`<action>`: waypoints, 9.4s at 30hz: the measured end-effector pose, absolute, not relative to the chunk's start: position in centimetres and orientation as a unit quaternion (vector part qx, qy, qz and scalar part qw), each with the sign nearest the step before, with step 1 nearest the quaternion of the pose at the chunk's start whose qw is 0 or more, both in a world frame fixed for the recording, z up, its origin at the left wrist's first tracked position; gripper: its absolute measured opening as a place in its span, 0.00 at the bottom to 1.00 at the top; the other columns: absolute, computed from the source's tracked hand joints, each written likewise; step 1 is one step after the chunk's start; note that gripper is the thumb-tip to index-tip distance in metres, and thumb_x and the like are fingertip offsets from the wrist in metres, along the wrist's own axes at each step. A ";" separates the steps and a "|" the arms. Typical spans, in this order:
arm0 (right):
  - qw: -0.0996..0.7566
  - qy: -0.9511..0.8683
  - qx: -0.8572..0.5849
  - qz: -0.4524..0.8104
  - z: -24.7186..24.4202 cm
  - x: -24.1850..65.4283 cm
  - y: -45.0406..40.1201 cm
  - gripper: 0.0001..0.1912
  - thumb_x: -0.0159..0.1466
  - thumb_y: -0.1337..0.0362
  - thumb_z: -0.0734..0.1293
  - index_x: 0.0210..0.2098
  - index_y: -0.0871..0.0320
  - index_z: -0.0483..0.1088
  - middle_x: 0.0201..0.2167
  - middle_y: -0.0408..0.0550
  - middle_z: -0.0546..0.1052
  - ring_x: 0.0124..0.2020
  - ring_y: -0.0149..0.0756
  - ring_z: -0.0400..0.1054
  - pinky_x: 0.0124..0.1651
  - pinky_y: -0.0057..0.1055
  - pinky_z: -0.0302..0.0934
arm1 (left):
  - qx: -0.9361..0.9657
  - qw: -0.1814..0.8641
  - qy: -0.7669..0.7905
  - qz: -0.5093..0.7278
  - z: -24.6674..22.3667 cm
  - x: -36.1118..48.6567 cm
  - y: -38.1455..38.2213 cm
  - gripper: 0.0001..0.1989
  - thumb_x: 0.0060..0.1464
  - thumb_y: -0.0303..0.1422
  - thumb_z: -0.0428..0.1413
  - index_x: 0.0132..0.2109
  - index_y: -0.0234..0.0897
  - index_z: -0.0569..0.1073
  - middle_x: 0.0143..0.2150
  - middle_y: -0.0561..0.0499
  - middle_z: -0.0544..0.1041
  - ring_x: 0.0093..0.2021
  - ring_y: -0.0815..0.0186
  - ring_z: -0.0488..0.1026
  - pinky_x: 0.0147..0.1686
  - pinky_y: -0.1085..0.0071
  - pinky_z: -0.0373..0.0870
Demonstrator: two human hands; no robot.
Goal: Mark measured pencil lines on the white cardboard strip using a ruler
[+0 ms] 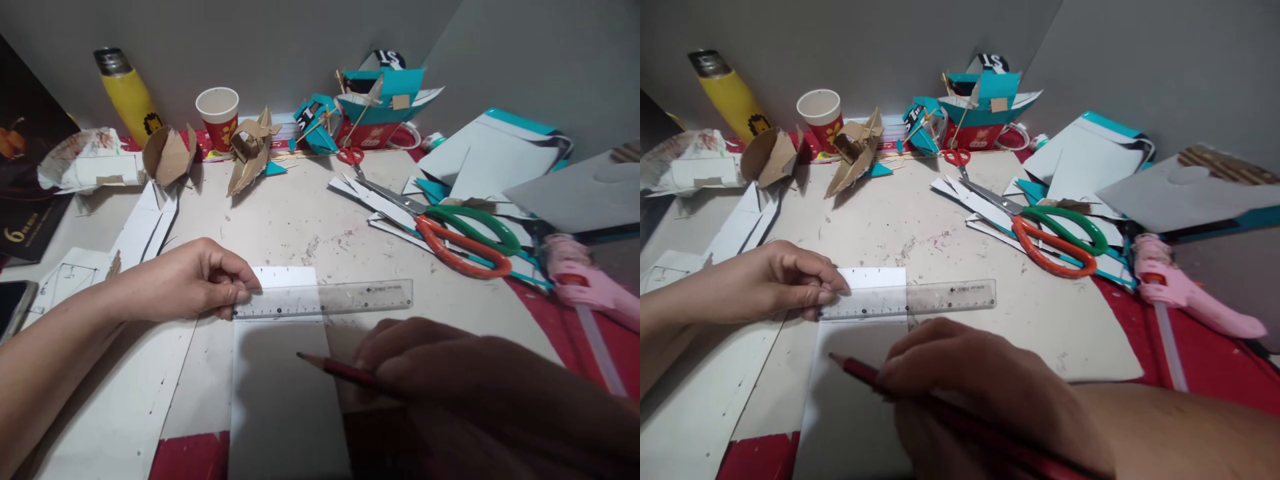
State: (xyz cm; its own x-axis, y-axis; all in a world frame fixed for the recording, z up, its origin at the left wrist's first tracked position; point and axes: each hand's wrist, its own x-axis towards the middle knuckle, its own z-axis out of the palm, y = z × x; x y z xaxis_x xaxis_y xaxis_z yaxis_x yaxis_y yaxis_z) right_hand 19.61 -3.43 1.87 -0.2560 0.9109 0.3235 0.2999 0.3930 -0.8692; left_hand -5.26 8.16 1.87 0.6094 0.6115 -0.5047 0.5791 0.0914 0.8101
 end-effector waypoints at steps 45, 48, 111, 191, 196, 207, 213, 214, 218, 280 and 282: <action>0.322 -0.794 -0.430 0.286 -1.7 18.8 -1.5 0.03 0.65 0.69 0.64 0.36 0.53 0.68 0.32 0.43 0.79 0.30 0.30 0.74 0.28 0.23 0.65 | 0.697 0.589 0.409 0.004 1.3 -5.4 8.5 0.11 0.58 0.34 0.54 0.44 0.36 0.78 0.26 0.49 0.77 0.25 0.67 0.71 0.22 0.75 0.62; 0.317 -0.799 -0.431 0.276 -1.7 18.8 -1.4 0.04 0.65 0.69 0.65 0.37 0.53 0.68 0.32 0.43 0.79 0.31 0.30 0.75 0.28 0.23 0.66 | 0.693 0.591 0.413 0.002 1.3 -5.4 8.4 0.11 0.58 0.34 0.55 0.44 0.36 0.78 0.26 0.49 0.77 0.25 0.67 0.71 0.22 0.76 0.62; 0.330 -0.808 -0.413 0.260 -1.7 19.0 -1.4 0.08 0.65 0.70 0.63 0.41 0.52 0.67 0.33 0.44 0.80 0.31 0.32 0.76 0.27 0.23 0.66 | 0.713 0.574 0.402 -0.012 1.3 -5.5 8.7 0.11 0.58 0.34 0.54 0.43 0.37 0.79 0.26 0.49 0.76 0.26 0.66 0.72 0.22 0.75 0.62; 0.218 -0.776 -0.458 0.375 2.5 17.1 -2.1 0.11 0.64 0.70 0.64 0.41 0.50 0.74 0.33 0.42 0.82 0.31 0.35 0.78 0.29 0.25 0.74 | 0.695 0.591 0.408 0.030 1.2 -5.3 8.2 0.07 0.55 0.31 0.57 0.38 0.34 0.79 0.20 0.54 0.73 0.18 0.73 0.64 0.18 0.79 0.56; 0.249 -0.740 -0.485 0.395 0.8 16.4 -2.8 0.09 0.63 0.68 0.64 0.39 0.51 0.74 0.33 0.42 0.81 0.32 0.34 0.77 0.30 0.25 0.72 | 0.690 0.598 0.407 0.030 1.3 -5.2 8.2 0.07 0.55 0.30 0.57 0.39 0.34 0.79 0.19 0.54 0.73 0.18 0.73 0.63 0.18 0.78 0.57; 0.300 -0.731 -0.451 0.415 -1.7 17.0 -3.5 0.10 0.65 0.70 0.63 0.42 0.50 0.71 0.32 0.40 0.79 0.31 0.29 0.74 0.30 0.20 0.66 | 0.680 0.613 0.402 0.019 1.3 -5.4 8.4 0.08 0.56 0.32 0.57 0.41 0.34 0.78 0.19 0.55 0.71 0.19 0.72 0.64 0.17 0.79 0.58; 0.326 -0.727 -0.438 0.415 -1.6 16.9 -3.5 0.13 0.63 0.73 0.63 0.42 0.49 0.70 0.31 0.38 0.78 0.31 0.27 0.74 0.32 0.19 0.67 | 0.682 0.613 0.399 0.011 1.2 -5.4 8.5 0.09 0.56 0.33 0.57 0.42 0.34 0.78 0.22 0.52 0.73 0.22 0.70 0.67 0.20 0.76 0.61; 0.328 -0.724 -0.443 0.415 -1.5 16.8 -3.4 0.13 0.63 0.73 0.63 0.42 0.50 0.71 0.30 0.38 0.78 0.30 0.27 0.74 0.31 0.19 0.66 | 0.683 0.613 0.398 0.011 1.2 -5.4 8.5 0.09 0.56 0.33 0.57 0.42 0.34 0.78 0.21 0.53 0.73 0.21 0.70 0.66 0.19 0.77 0.60; 0.326 -0.717 -0.468 0.401 -1.1 16.7 -3.2 0.11 0.63 0.72 0.62 0.41 0.51 0.71 0.28 0.38 0.79 0.27 0.28 0.73 0.27 0.21 0.65 | 0.684 0.613 0.395 0.016 1.1 -5.3 8.4 0.09 0.56 0.32 0.56 0.42 0.33 0.78 0.21 0.53 0.72 0.20 0.71 0.66 0.18 0.79 0.59; 0.324 -0.820 -0.355 0.312 -2.3 17.1 -2.7 0.18 0.65 0.72 0.63 0.53 0.53 0.65 0.44 0.48 0.78 0.42 0.35 0.75 0.42 0.29 0.71 | 0.680 0.621 0.390 0.023 1.0 -5.4 8.5 0.08 0.57 0.31 0.57 0.41 0.33 0.78 0.22 0.53 0.73 0.22 0.71 0.70 0.18 0.80 0.58; 0.330 -0.819 -0.355 0.307 -2.2 17.1 -2.7 0.17 0.65 0.73 0.62 0.52 0.53 0.65 0.44 0.48 0.78 0.41 0.35 0.75 0.41 0.28 0.71 | 0.681 0.621 0.387 0.024 1.0 -5.4 8.4 0.07 0.57 0.31 0.57 0.40 0.33 0.77 0.22 0.53 0.73 0.22 0.71 0.70 0.18 0.80 0.59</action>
